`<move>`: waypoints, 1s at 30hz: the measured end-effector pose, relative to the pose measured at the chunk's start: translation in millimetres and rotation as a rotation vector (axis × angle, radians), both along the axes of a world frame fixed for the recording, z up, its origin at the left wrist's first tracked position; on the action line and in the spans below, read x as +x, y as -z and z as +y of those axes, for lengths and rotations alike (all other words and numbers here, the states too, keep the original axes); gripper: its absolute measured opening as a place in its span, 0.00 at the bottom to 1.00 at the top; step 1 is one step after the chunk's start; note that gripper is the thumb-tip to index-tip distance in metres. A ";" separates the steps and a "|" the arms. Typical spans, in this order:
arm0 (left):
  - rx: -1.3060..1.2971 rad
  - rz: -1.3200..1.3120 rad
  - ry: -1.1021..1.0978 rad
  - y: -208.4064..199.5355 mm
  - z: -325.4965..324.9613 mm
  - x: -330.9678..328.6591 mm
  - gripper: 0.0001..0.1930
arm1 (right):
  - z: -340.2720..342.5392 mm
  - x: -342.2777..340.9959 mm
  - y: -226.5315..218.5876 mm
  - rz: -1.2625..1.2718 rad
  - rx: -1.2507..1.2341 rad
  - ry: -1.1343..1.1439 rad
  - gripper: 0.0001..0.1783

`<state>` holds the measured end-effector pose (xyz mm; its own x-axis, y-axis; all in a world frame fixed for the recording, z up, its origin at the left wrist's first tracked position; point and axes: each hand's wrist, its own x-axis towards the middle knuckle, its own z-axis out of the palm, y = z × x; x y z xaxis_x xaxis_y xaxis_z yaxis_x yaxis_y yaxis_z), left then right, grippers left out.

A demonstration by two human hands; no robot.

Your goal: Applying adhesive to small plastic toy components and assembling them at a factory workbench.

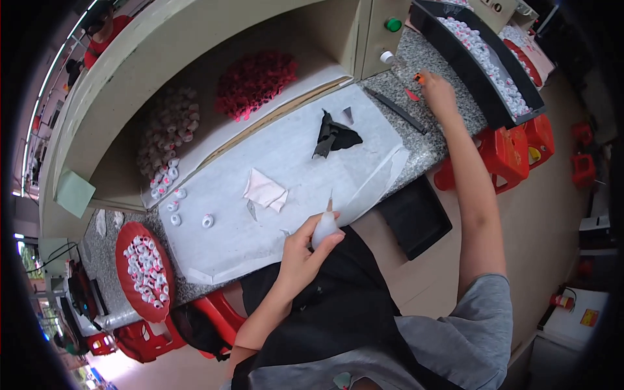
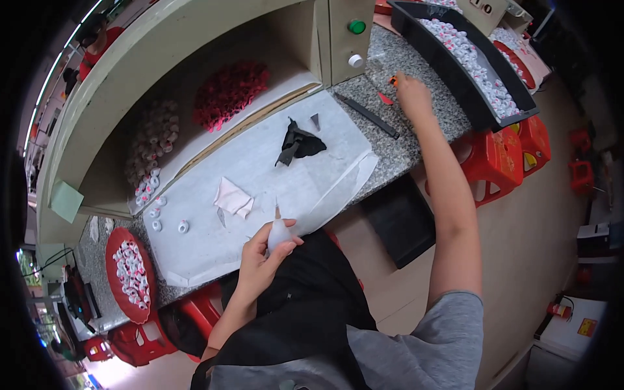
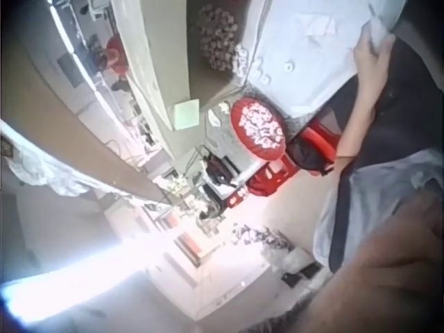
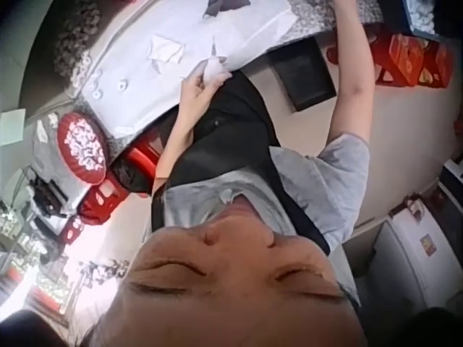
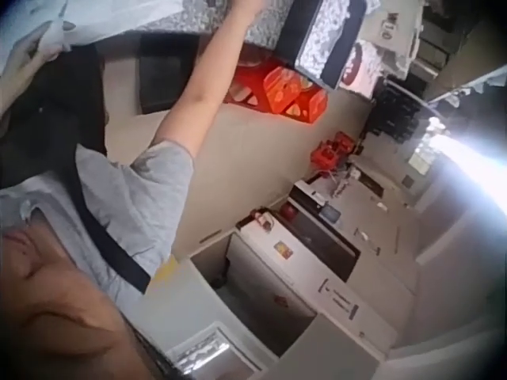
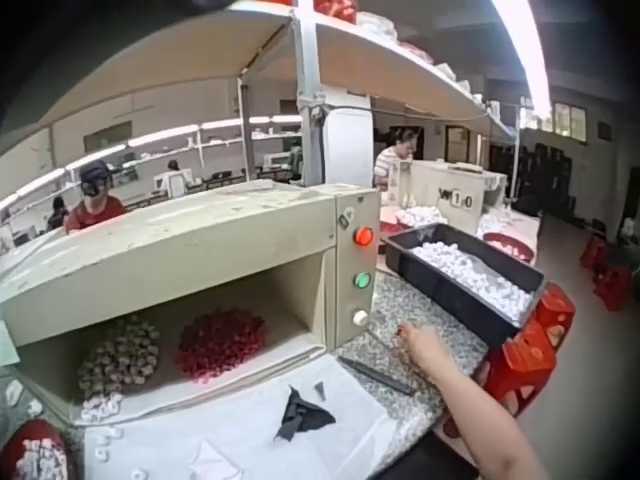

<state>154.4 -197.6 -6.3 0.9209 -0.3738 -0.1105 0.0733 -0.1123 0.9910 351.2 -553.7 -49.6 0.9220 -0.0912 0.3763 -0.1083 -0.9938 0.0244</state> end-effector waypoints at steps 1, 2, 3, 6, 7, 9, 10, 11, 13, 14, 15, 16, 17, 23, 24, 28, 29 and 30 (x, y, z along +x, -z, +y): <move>0.014 0.013 -0.012 2.2 -1.5 -1.1 0.14 | 1.6 -6.8 -8.7 -0.049 0.022 -0.012 0.19; 0.066 0.007 0.027 6.1 -2.6 -2.5 0.15 | 7.0 -18.9 -14.3 -0.037 0.034 -0.019 0.19; 0.115 -0.006 0.063 9.1 -4.2 -3.2 0.15 | 18.4 -35.7 -22.8 -0.178 0.156 -0.105 0.19; 0.151 -0.010 0.057 16.0 -14.4 -8.6 0.15 | 50.1 -97.8 -15.3 -0.231 0.903 -0.338 0.18; 0.178 0.007 0.068 19.7 -17.9 -10.0 0.14 | 77.3 -126.6 -22.4 -0.154 1.242 -0.386 0.18; 0.195 -0.071 0.093 20.4 -29.8 -13.0 0.14 | 104.6 -172.6 -19.3 0.032 1.526 -0.445 0.19; 0.218 -0.153 0.099 20.2 -33.4 -14.9 0.14 | 120.5 -189.3 -15.2 0.096 1.676 -0.393 0.18; 0.221 -0.148 0.113 19.1 -36.8 -17.4 0.14 | 131.2 -200.4 -6.3 0.121 1.771 -0.392 0.18; 0.253 -0.163 0.131 17.2 -41.7 -20.5 0.15 | 147.5 -213.4 2.5 0.133 1.873 -0.354 0.18; 0.257 -0.161 0.138 17.7 -44.0 -21.9 0.15 | 148.9 -218.0 10.2 0.114 1.986 -0.357 0.18; 0.254 -0.179 0.128 18.7 -46.3 -22.8 0.15 | 150.4 -220.5 17.2 0.096 2.100 -0.365 0.19; 0.252 -0.196 0.116 19.6 -47.6 -23.5 0.15 | 154.3 -222.0 21.4 0.061 2.105 -0.263 0.23; 0.255 -0.198 0.115 20.3 -48.1 -24.0 0.15 | 156.0 -221.5 22.2 0.060 2.108 -0.265 0.23; 0.302 -0.220 0.099 21.9 -48.4 -25.1 0.16 | 165.1 -218.8 12.1 0.029 1.773 -0.209 0.26; 0.297 -0.209 0.105 19.8 -48.8 -24.9 0.15 | 165.1 -218.5 13.8 0.027 1.772 -0.208 0.26; 0.297 -0.210 0.104 21.4 -48.2 -24.7 0.15 | 165.8 -217.5 16.9 -0.036 1.782 -0.249 0.23; 0.297 -0.212 0.103 21.4 -47.8 -24.7 0.15 | 166.2 -217.7 16.2 -0.032 1.754 -0.251 0.23; 0.303 -0.202 0.105 21.4 -47.9 -24.7 0.15 | 166.4 -218.1 17.0 -0.032 1.753 -0.252 0.23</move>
<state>129.7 -245.6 -27.7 0.8938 -0.4455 -0.0506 -0.1477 -0.3991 0.9049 133.1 -387.3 -66.6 0.9707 -0.2397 0.0181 0.0581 0.1609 -0.9853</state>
